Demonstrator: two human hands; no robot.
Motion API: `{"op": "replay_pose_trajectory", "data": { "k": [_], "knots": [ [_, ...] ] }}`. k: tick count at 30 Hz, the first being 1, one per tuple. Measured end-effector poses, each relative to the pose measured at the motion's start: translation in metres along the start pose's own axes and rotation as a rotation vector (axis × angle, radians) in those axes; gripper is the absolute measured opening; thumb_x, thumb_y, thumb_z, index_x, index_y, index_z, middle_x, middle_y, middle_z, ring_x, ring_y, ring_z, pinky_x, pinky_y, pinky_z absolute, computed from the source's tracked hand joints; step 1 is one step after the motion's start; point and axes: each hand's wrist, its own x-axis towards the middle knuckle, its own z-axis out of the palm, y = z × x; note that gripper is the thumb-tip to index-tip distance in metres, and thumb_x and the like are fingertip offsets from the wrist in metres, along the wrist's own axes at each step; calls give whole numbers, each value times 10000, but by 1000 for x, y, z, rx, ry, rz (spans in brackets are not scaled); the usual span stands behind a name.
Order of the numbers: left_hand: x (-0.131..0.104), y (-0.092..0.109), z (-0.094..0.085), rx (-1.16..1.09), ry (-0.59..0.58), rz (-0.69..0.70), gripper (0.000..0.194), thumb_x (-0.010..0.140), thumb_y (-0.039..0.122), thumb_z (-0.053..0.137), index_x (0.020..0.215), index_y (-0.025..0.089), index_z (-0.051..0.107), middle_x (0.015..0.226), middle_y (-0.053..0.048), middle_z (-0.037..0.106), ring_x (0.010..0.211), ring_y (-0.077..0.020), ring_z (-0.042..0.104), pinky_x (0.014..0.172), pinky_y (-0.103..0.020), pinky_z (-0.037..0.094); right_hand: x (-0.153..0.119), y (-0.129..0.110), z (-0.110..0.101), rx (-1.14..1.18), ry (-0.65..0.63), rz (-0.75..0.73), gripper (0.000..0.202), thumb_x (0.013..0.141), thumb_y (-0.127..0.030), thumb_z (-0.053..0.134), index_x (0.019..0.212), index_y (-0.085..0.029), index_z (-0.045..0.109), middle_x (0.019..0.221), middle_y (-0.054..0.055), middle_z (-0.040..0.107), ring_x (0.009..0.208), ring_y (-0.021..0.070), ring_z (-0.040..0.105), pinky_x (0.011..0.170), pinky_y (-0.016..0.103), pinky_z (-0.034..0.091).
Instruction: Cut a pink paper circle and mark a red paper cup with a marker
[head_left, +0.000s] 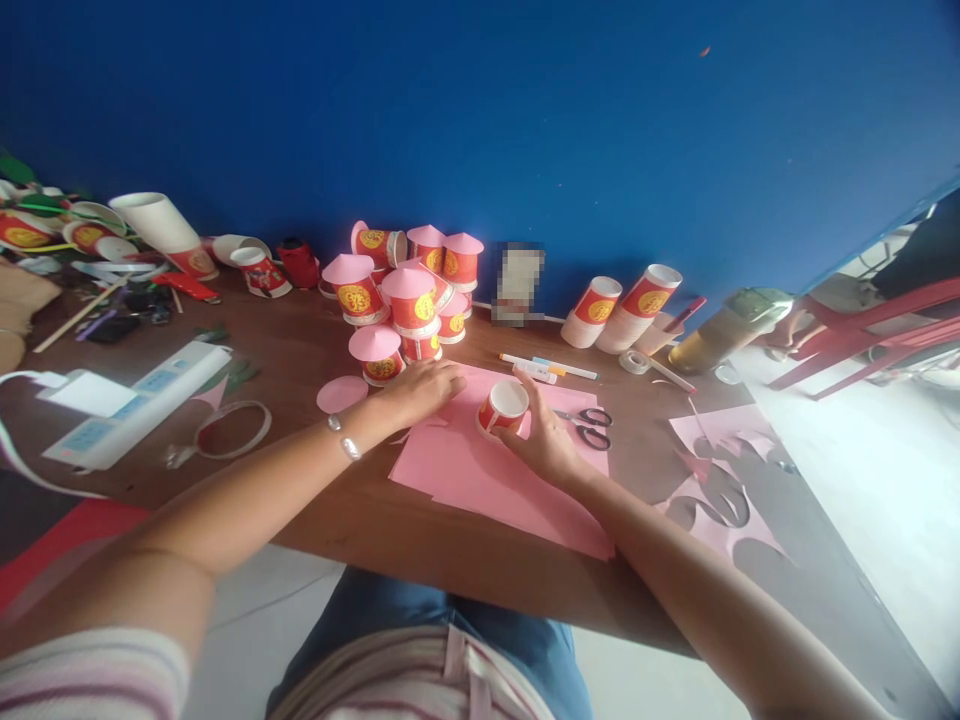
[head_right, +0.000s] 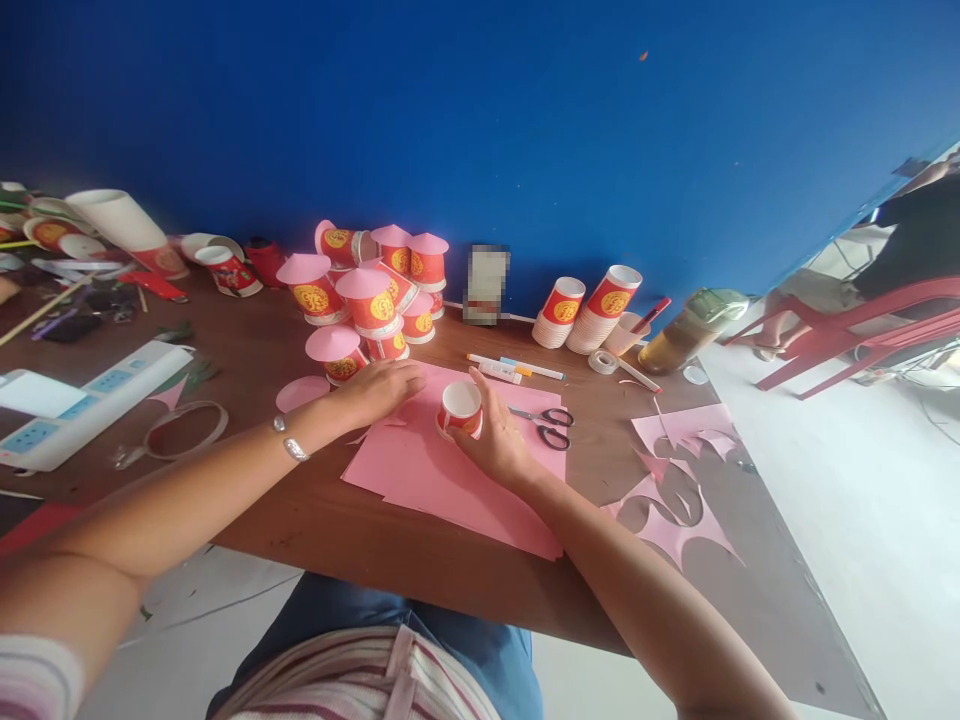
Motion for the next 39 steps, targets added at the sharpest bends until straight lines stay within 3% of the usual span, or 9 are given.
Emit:
{"op": "replay_pose_trajectory", "data": {
  "k": [8,13,17,19,21,25,30,34,39],
  "knots": [
    [-21,7,-32,23,-142,-58,333,888,-57,484,903,164,733,920,-93,718,935,-249,670,804,-353,473,0,-3,4,14,-1,96,785,819,-412,797,1525,-228,506,1550,177,621,1445,396,604,1173,651,556],
    [-34,9,-39,34,-178,-60,370,799,-91,498,867,183,738,870,-91,719,941,-270,700,841,-382,511,4,-2,4,35,15,83,652,822,-405,792,1416,-240,577,1463,155,676,1371,396,652,1147,658,574],
    [-28,12,-40,-87,-148,-134,216,903,64,552,832,188,713,891,-95,742,878,-268,721,786,-390,542,12,-9,3,30,50,45,716,793,-348,791,1462,-266,550,1503,144,648,1398,406,633,1146,659,581],
    [-18,14,-37,-340,35,-217,120,958,270,643,1015,212,730,1063,-90,775,975,-261,738,832,-378,571,13,-19,5,4,29,45,600,817,-314,753,1396,-279,601,1381,123,721,1247,380,721,1054,617,644],
    [-8,18,-31,-675,154,-223,349,931,444,730,1199,222,693,1197,-96,771,1078,-253,737,948,-390,589,12,-29,7,-5,19,68,487,848,-310,724,1328,-292,641,1217,91,782,1092,339,773,948,541,687],
    [5,30,-13,-1093,116,-189,652,789,489,877,1335,226,637,1403,-125,704,1302,-293,681,1119,-436,548,6,-35,9,-18,17,63,465,841,-282,714,1303,-284,665,1246,95,791,1119,318,770,931,469,679],
    [4,39,7,-1179,132,-327,590,801,421,869,1312,219,657,1347,-103,740,1266,-301,690,1112,-451,542,2,-16,1,-4,66,51,530,828,-225,655,1356,-261,664,1351,105,756,1190,292,748,1009,451,648],
    [0,31,12,-1167,177,-296,577,778,414,871,1271,202,661,1358,-128,737,1296,-325,677,1122,-459,541,4,3,-4,8,70,24,538,851,-190,563,1372,-266,671,1403,90,729,1200,265,729,1051,472,626],
    [-3,29,10,-1152,174,-251,619,778,415,875,1317,205,655,1388,-128,727,1319,-330,670,1154,-469,527,8,15,-2,-34,146,-39,434,882,-203,502,1267,-232,703,1281,116,763,1095,262,738,966,457,641]
  ]
}}
